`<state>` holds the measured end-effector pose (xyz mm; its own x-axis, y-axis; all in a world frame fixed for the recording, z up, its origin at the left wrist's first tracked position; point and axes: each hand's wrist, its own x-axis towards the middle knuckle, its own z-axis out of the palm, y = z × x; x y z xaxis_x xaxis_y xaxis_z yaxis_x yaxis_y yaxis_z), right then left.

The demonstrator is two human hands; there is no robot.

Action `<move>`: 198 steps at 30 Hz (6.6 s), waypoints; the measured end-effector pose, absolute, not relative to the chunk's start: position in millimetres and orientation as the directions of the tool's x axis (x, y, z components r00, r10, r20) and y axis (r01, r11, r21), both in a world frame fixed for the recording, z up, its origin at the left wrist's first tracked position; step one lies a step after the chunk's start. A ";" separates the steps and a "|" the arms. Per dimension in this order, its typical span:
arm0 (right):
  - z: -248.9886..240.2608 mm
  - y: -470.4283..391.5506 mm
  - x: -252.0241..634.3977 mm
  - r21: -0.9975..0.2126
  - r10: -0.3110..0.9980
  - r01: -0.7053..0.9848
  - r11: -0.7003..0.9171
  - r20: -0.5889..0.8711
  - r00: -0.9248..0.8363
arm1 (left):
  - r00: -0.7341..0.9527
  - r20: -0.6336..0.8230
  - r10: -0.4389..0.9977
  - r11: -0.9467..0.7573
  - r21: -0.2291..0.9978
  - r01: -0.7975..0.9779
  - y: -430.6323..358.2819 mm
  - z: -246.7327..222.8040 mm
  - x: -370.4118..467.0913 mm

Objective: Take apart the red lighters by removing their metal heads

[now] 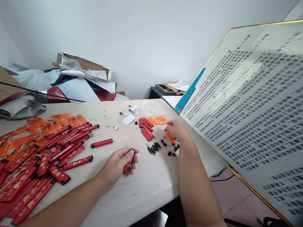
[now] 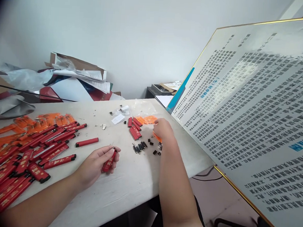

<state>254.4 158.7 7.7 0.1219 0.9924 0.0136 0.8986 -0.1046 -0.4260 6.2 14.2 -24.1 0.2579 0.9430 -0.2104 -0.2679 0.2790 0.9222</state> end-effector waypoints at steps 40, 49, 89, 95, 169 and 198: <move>6.5 148.8 245.6 -0.559 0.991 0.819 0.129 0.109 -0.082 | 0.303 -0.103 0.947 0.208 0.918 -0.337 14.8 -22.8 2.0; 6.8 146.0 241.3 -0.536 0.995 0.839 0.089 0.080 -0.054 | 0.337 0.012 0.941 0.073 0.968 -0.238 15.0 -26.5 -0.6; 13.5 140.3 224.1 -0.454 0.985 0.884 0.115 -0.060 -0.160 | 0.477 -0.080 0.875 0.136 0.987 -0.083 13.3 -21.5 -1.2; 9.8 142.7 225.2 -0.449 0.981 0.882 0.141 -0.060 -0.187 | 0.488 -0.087 0.868 0.143 0.987 -0.079 13.4 -21.7 -1.0; 5.0 144.8 221.2 -0.452 0.961 0.861 0.233 -0.027 -0.275 | 0.431 0.060 0.901 -0.040 0.998 -0.055 11.7 -33.2 1.4; 7.6 105.9 175.2 -0.903 0.492 -0.022 0.429 0.254 -0.833 | 0.272 0.102 0.957 0.040 0.881 -0.472 19.3 -25.4 1.2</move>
<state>175.2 105.9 7.6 -0.8326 0.4923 0.2539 -0.0220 0.4287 -0.9032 1.2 19.3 -25.4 0.2719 0.9569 0.1018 -0.4720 0.0404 0.8807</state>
